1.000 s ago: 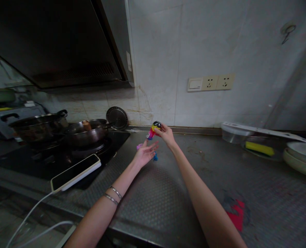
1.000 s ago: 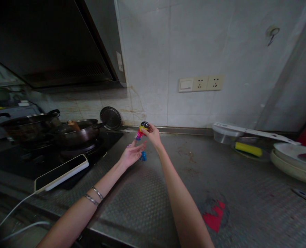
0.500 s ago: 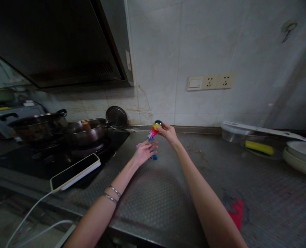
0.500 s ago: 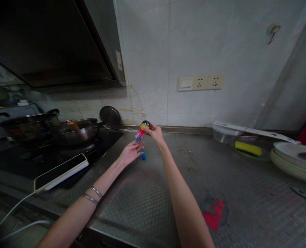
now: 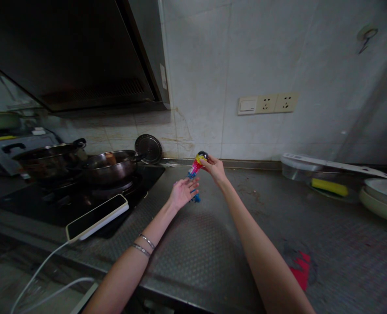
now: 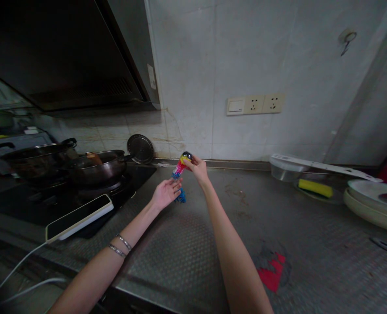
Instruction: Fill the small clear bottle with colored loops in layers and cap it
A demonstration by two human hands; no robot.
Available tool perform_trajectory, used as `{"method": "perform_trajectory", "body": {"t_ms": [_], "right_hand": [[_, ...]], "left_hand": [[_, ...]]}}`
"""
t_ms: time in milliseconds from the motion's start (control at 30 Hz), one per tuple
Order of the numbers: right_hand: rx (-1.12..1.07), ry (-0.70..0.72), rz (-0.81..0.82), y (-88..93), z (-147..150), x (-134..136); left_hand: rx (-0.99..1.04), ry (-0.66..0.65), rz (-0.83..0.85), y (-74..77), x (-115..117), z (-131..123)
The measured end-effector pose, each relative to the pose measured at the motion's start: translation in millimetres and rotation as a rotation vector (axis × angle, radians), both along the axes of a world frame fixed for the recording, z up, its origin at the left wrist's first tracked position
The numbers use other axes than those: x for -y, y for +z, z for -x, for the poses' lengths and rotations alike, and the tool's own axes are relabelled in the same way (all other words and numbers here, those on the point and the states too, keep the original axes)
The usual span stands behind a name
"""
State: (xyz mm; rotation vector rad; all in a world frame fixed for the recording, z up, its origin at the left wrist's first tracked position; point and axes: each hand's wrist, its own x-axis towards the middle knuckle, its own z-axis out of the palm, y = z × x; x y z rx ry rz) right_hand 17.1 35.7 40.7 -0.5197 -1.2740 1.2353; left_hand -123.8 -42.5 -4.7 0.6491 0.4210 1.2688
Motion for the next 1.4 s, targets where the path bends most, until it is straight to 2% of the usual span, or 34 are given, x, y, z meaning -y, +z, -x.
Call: {"method": "perform_trajectory", "body": {"t_ms": [200,467,567,700,767,900,1100,1233,1400], "right_hand": [[0.014,-0.006,-0.035,1.8,2.9,2.1],[0.09,0.0,-0.178,8.6,9.5,8.8],[0.17,-0.06,-0.258,7.5,11.0,8.2],[0.309,-0.201,-0.359,6.0,10.2,7.1],[0.335,-0.218,-0.382,5.8,9.8,6.8],[0.341,-0.239,-0.379,5.7,10.1,5.7],[0.288,-0.205,-0.328,4.5,9.7,2.9],[0.273,-0.186,-0.3,4.0,8.9,1.8],[0.279,-0.195,-0.296,2.9,9.1,0.9]], "left_hand": [[-0.045,0.098,0.083,-1.7,-2.8,-1.1],[-0.167,0.187,0.04,-9.4,-11.3,5.6],[-0.243,0.194,0.039,-12.0,-13.3,4.4],[-0.402,0.203,0.189,-18.8,-15.8,0.9],[-0.496,0.237,0.199,-22.6,-16.5,0.3],[-0.632,0.313,0.134,-26.5,-16.3,1.1],[-0.606,0.291,0.155,-25.3,-16.0,1.2],[-0.58,0.35,0.176,-24.9,-16.5,2.6],[-0.65,0.435,0.158,-24.1,-16.4,4.0]]}}
